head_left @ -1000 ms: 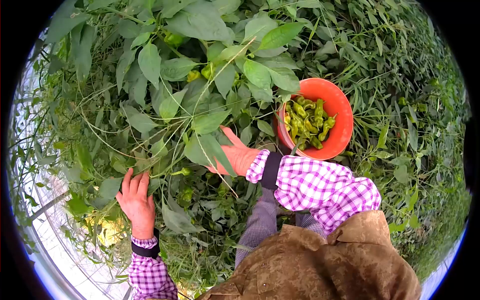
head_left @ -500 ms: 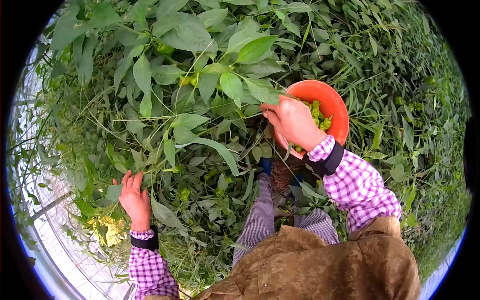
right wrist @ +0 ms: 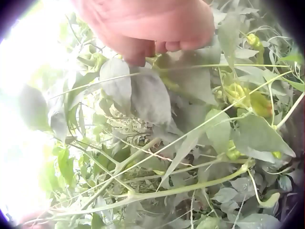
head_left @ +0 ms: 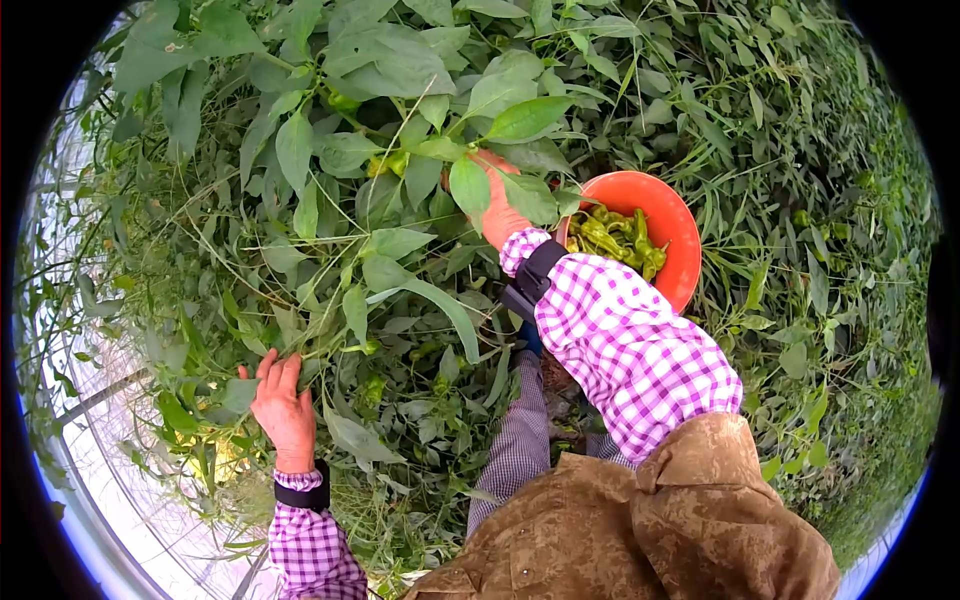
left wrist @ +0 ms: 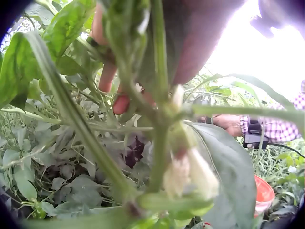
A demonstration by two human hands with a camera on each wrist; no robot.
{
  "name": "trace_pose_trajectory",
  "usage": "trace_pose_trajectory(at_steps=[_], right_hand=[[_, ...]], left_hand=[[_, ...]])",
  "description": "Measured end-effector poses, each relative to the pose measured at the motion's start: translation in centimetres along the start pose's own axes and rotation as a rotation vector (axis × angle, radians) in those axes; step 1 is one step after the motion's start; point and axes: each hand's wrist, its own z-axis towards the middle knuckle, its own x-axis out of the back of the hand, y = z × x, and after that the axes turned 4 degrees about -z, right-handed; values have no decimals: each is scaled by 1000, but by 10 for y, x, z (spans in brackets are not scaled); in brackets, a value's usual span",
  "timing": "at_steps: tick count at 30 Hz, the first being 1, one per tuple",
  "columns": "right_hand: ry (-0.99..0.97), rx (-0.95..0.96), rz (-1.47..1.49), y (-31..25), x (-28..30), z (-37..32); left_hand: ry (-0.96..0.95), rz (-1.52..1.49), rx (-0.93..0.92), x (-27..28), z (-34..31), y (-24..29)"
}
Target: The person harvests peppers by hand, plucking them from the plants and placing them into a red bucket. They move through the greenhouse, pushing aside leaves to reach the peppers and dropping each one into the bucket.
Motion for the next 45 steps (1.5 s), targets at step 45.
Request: trace_pose_trajectory(at_steps=[45], right_hand=[[-22, 424, -723, -34, 88, -62]], left_hand=[[3, 18, 96, -30, -14, -60]])
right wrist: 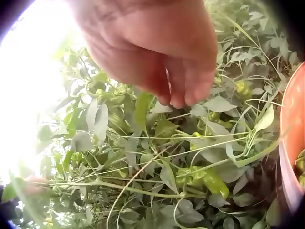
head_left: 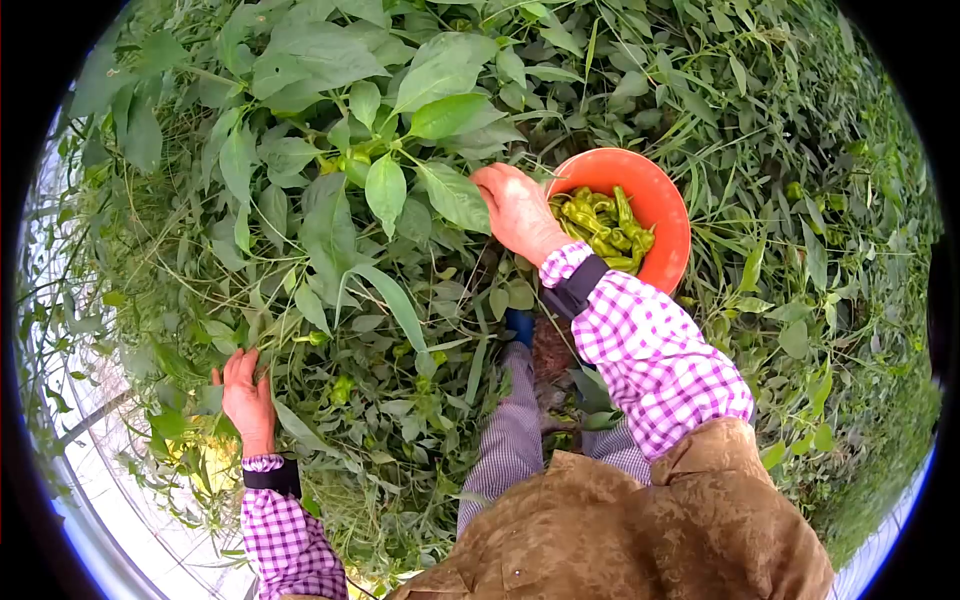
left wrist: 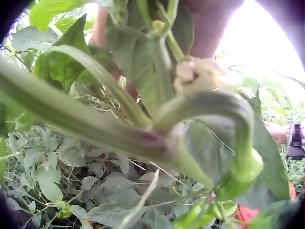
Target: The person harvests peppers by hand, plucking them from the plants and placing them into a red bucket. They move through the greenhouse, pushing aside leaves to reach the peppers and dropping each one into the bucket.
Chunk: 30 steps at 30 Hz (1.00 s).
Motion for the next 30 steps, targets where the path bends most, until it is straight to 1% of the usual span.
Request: trace_pose_trajectory(at_steps=[1, 3, 5, 6, 7, 10, 12, 13, 15, 16, 17, 19, 21, 23, 25, 27, 28, 29, 30], right_hand=[[133, -42, 495, 25, -43, 7], [-1, -51, -171, 24, -63, 14], [-225, -271, -48, 22, -70, -5], [-251, -321, -66, 27, -80, -16], [-251, -354, 91, 33, -88, -26], [-243, -360, 74, 33, -95, -39], [-322, -461, -48, 24, -93, -33], [-320, -465, -48, 20, -92, -28], [-370, -331, -326, 16, -94, -19], [-439, -235, -393, 17, -95, -15], [-481, -219, -433, 18, -100, -12], [-542, -206, -429, 23, -109, -8], [-562, -245, -403, 23, -110, -7], [-516, -98, -427, 28, -113, -8], [-507, -102, -413, 30, -115, -10], [-453, -72, -488, 36, -125, -12], [-512, -196, -396, 41, -128, -14], [-509, -195, -396, 41, -130, -14], [-574, -206, -499, 39, -133, -13]], left_hand=[[-2, 2, -4, -1, -1, -1], [-11, -4, -12, -2, -3, -4], [-18, -4, -7, -4, -4, -7], [-19, 0, 0, -4, -4, -9], [-21, 4, 9, -4, -4, -11], [-23, 26, -4, -6, -5, -15], [-23, 28, -21, -6, -5, -15], [-15, 28, -37, -6, -5, -15], [-21, 23, -36, -1, -7, -4], [-27, 18, -31, 1, -7, -1], [-33, 21, -32, 1, -7, -2], [-22, 30, -49, 0, -9, -4], [-32, 25, -47, 0, -12, -6], [-34, 16, -47, 2, -11, -3], [-30, -28, -62, 8, -11, 8], [-21, -32, -65, 12, -13, 18], [-16, -35, -70, 13, -13, 21], [-13, -35, -71, 12, -15, 21], [3, -39, -87, 12, -16, 22]])
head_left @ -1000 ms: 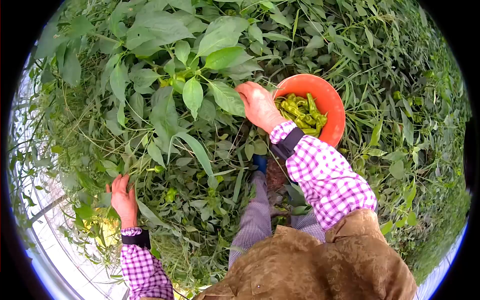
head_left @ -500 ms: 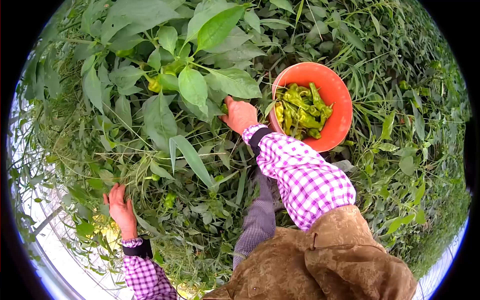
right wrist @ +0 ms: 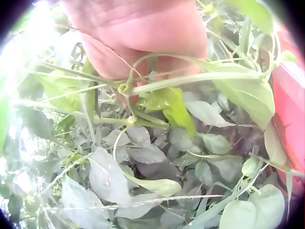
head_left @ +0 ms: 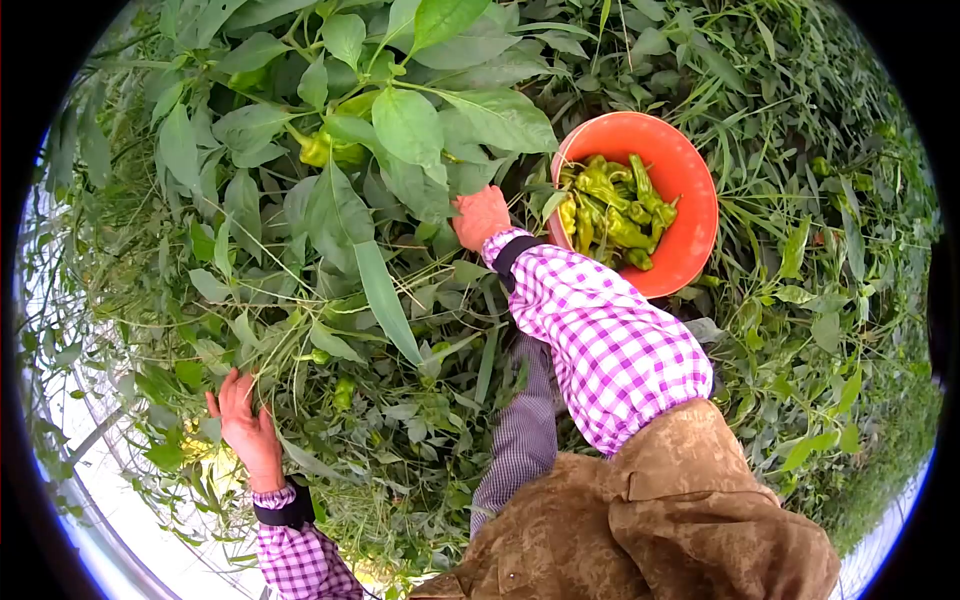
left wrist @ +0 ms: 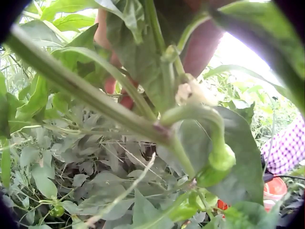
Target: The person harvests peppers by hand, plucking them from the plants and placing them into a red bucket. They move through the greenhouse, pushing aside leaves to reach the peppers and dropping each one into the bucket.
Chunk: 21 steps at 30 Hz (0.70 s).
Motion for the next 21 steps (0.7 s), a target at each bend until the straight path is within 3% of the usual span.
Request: trace_pose_trajectory(at_steps=[2, 7, 9, 13, 17, 21], right_hand=[[-92, -33, -116, -3, 4, -1], [-56, 33, -29, 4, -1, -9], [306, 30, 122, 2, -10, -15], [462, 63, 119, 5, -10, -25], [321, 24, 159, 8, -18, -20], [413, 97, 108, 9, -26, -18]], left_hand=[[-3, 13, 13, 1, -2, 5], [-16, 10, -2, -1, -2, 11], [-53, 11, 8, -2, -6, 8], [8, -25, -4, -9, -13, 14], [0, -11, 29, -9, -15, 22], [25, -1, 11, -12, -21, 19]])
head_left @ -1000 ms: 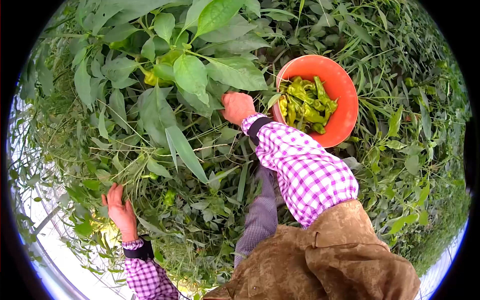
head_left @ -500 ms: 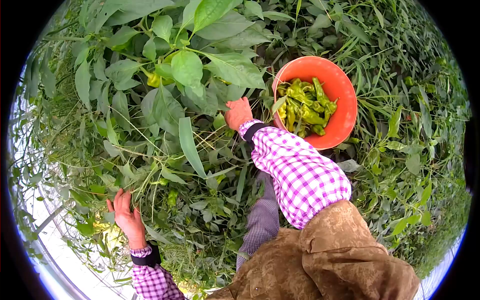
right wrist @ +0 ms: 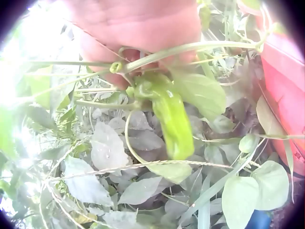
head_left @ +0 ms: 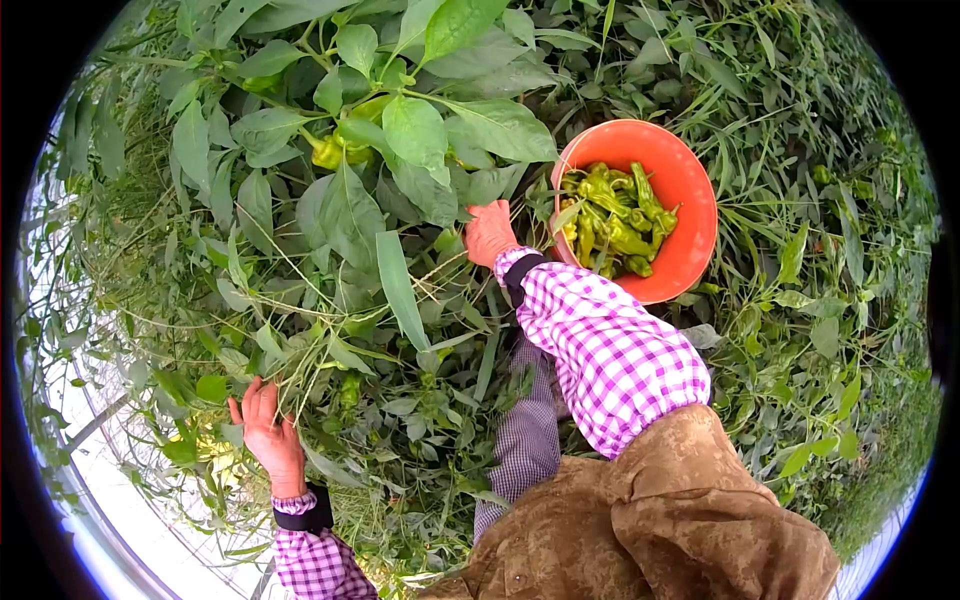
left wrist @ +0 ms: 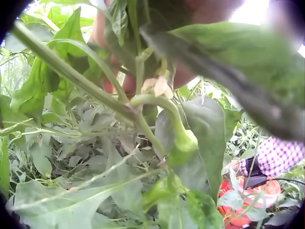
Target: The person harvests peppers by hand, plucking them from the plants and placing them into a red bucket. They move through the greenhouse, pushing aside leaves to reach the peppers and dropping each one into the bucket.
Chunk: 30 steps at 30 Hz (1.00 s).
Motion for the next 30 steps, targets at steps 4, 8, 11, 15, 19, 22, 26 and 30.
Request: trace_pose_trajectory(at_steps=[4, 8, 11, 15, 19, 22, 26, 30], right_hand=[[-225, 7, 38, 2, 6, 6], [105, 74, 217, -2, 13, 7], [-44, -10, 300, -10, 26, 3], [-156, 13, 349, -11, 42, -3], [253, 159, 352, -31, 14, 9], [-67, -21, 504, -10, 43, 26], [-73, -88, 535, 7, 17, 15], [-134, -292, 977, -4, -48, 42]], left_hand=[[-25, -15, 45, 3, 3, 4], [-25, -26, 29, 1, 2, 5], [-38, -15, -10, 0, 5, 1], [-89, -2, -8, 4, 8, 6], [-41, -6, 35, -2, 4, -3], [-40, -4, 66, 4, 7, 0], [-25, 6, 34, 6, 8, -1], [-36, 19, 48, 5, 0, 3]])
